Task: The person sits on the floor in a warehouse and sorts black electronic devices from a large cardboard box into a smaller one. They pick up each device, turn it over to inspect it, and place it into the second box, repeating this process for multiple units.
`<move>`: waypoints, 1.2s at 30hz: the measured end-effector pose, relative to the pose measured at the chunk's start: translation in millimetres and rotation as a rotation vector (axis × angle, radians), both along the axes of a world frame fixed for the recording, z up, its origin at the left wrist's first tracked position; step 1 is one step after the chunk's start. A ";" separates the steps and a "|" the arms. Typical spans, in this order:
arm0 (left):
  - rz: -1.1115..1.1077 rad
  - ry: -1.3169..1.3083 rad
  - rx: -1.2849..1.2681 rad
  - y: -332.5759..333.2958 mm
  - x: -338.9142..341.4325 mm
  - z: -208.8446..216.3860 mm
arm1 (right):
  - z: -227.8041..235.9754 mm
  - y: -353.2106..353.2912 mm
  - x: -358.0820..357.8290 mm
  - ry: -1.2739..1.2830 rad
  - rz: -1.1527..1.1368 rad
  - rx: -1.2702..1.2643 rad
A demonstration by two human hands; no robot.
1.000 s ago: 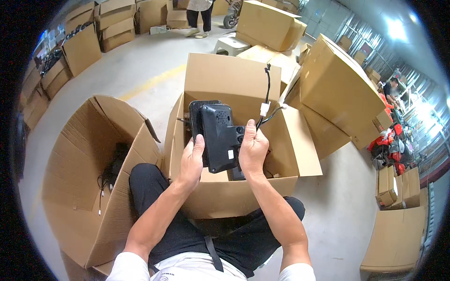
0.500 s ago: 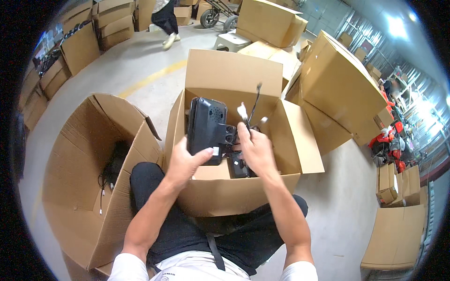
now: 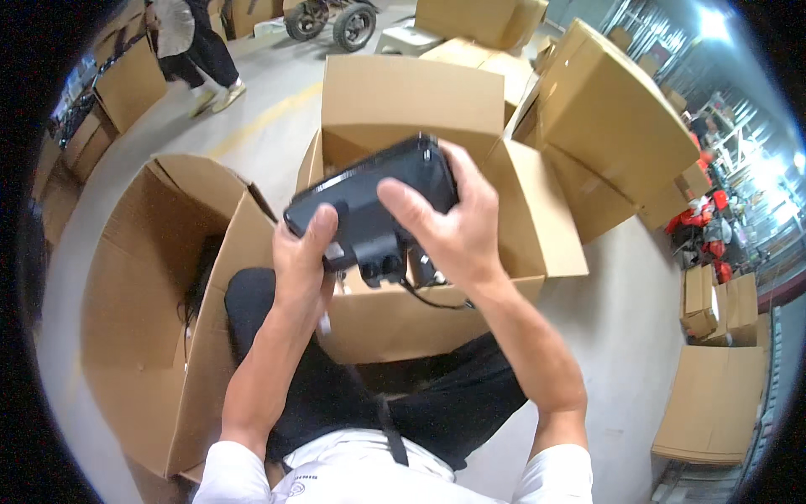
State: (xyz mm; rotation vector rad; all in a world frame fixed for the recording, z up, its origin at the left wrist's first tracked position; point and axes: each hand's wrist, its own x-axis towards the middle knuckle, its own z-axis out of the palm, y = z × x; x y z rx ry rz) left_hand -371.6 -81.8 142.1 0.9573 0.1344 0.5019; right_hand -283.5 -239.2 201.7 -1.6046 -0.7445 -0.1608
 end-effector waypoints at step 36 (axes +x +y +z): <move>0.076 -0.102 0.654 5.3 19.6 -43.8 | -94.4 -36.8 49.4 0.385 0.348 -0.090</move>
